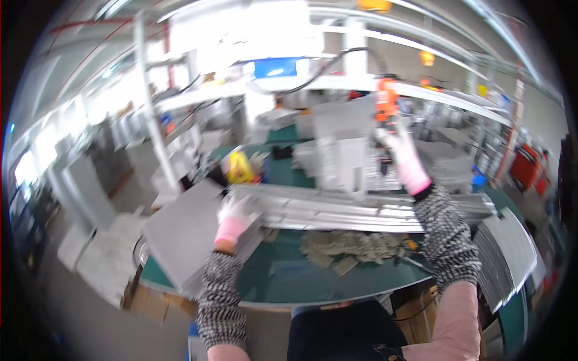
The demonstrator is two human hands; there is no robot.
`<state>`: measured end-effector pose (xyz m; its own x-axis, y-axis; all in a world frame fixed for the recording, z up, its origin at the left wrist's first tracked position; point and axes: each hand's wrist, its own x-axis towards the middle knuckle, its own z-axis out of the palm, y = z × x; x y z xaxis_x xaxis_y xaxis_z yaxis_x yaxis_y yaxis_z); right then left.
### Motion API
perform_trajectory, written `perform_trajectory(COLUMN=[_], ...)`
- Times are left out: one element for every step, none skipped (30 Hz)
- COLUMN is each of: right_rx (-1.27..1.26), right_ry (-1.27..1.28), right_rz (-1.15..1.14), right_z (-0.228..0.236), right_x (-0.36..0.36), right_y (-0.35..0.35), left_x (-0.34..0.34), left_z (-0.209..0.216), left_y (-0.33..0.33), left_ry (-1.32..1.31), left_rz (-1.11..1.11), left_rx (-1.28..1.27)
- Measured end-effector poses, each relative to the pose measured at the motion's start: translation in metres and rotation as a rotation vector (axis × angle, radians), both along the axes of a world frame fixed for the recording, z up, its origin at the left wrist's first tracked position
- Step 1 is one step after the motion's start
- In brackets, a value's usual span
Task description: Assembling and inspecting metal mesh air filters by attaching frames and small metal components at a factory workstation.
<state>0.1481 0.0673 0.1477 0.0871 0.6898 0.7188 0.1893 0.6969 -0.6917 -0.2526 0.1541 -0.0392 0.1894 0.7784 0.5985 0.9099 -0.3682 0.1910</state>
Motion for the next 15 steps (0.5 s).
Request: perform_trajectory(right_rx=[-0.063, -0.108, -0.048, -0.006, 0.031, -0.007, -0.012, -0.038, -0.095, -0.155, -0.202, -0.248, -0.156, -0.292, -0.392], right_ry=[-0.068, -0.038, -0.034, -0.054, -0.071, -0.071, -0.046, 0.049, 0.065, 0.081, 0.057, 0.033, -0.127, -0.227, -0.213], right_rz=[0.052, 0.183, 0.335, 0.323, 0.328, 0.222, 0.063, -0.060, -0.112, -0.168, -0.252, -0.339, -0.530, -0.548, -0.676], right_z=[0.004, 0.009, 0.013, 0.019, 0.026, 0.035, 0.045, 0.048, 0.048, 0.039, 0.034, 0.028, 0.013, 0.008, -0.005], right_x=[0.006, 0.014, 0.027, 0.048, 0.069, 0.091, 0.101, 0.131, 0.164, 0.191, 0.201, 0.209, 0.227, 0.211, 0.247], right_y=[0.008, 0.012, 0.020, 0.023, 0.029, 0.037, 0.037, 0.058, 0.075, 0.092, 0.110, 0.126, 0.147, 0.157, 0.166], left_x=[-0.023, -0.019, -0.007, 0.001, 0.003, 0.003, 0.005, 0.015, 0.028, 0.054, 0.069, 0.085, 0.109, 0.126, 0.177], left_z=[-0.017, -0.013, -0.001, 0.008, 0.005, 0.004, 0.009, 0.014, 0.020, 0.034, 0.047, 0.055, 0.059, 0.075, 0.094], left_y=[0.020, 0.020, 0.010, 0.006, 0.010, 0.017, 0.021, 0.031, 0.043, 0.052, 0.064, 0.081, 0.105, 0.102, 0.102], left_ry=[-0.096, -0.019, 0.003, 0.019, 0.002, -0.019, -0.030, -0.124, -0.220, -0.287, -0.375, -0.461, -0.547, -0.597, -0.649], left_rz=[-0.067, 0.024, 0.100, 0.183, 0.209, 0.242, 0.223, 0.085, -0.055, -0.170, -0.302, -0.438, -0.557, -0.519, -0.563], left_rx=[-0.153, -0.352, -0.409, -0.458, -0.393, -0.331, -0.227, -0.133, -0.044, 0.000, -0.033, -0.067, -0.089, -0.162, -0.248])
